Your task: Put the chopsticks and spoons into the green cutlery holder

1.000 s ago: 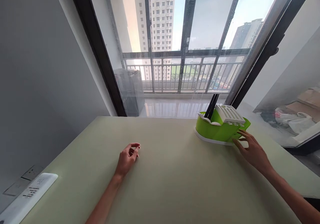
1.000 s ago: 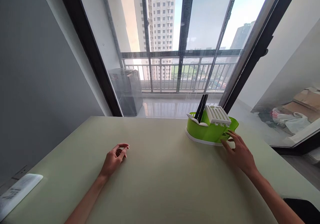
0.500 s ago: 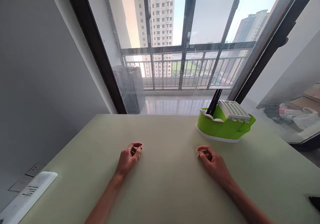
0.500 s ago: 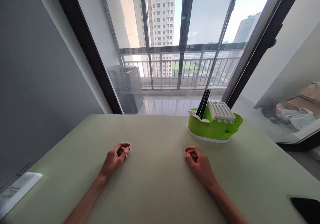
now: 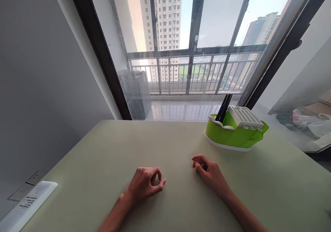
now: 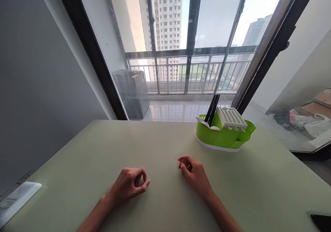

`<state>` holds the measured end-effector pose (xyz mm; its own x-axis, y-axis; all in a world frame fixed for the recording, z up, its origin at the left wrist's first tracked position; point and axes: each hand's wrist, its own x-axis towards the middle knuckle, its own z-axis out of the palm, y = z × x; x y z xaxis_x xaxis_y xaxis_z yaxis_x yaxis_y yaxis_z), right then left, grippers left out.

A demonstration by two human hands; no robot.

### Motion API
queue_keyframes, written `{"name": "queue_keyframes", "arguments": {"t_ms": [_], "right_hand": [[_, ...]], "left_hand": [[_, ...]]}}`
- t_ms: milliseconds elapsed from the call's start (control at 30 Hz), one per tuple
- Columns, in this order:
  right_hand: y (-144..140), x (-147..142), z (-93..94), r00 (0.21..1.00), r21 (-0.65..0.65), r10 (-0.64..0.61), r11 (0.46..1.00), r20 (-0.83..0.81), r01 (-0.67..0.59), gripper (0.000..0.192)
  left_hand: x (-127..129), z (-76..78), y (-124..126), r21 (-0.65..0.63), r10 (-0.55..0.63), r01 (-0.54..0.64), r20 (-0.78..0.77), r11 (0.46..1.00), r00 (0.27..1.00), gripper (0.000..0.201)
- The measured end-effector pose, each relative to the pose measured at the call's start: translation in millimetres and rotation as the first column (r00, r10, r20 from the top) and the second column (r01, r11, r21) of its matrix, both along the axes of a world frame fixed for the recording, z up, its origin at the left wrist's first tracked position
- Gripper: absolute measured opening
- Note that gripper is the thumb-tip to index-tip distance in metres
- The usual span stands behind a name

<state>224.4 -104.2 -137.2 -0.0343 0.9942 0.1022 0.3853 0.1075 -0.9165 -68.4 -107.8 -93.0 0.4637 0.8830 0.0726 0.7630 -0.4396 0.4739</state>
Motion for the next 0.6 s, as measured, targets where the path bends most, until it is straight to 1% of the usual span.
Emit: {"name": "queue_keyframes", "arguments": {"t_ms": [233,433,600], "right_hand": [[-0.8,-1.4,-0.8,1.0,0.006,0.01,1.0,0.006,-0.01,0.03],[-0.7,-0.8,-2.8,1.0,0.01,0.009,1.0,0.019,-0.009,0.03],[-0.7,-1.3,-2.7,1.0,0.012,0.002,1.0,0.016,-0.002,0.03]], "left_hand": [[1.5,-2.7,-0.8,0.046,-0.016,0.019,-0.065,0.999,0.998,0.022],[0.7,-8.0,-0.3,0.073,-0.027,0.032,-0.073,0.997,0.997,0.024],[0.9,-8.1,-0.7,0.09,-0.028,0.035,-0.075,0.995,0.997,0.024]]}}
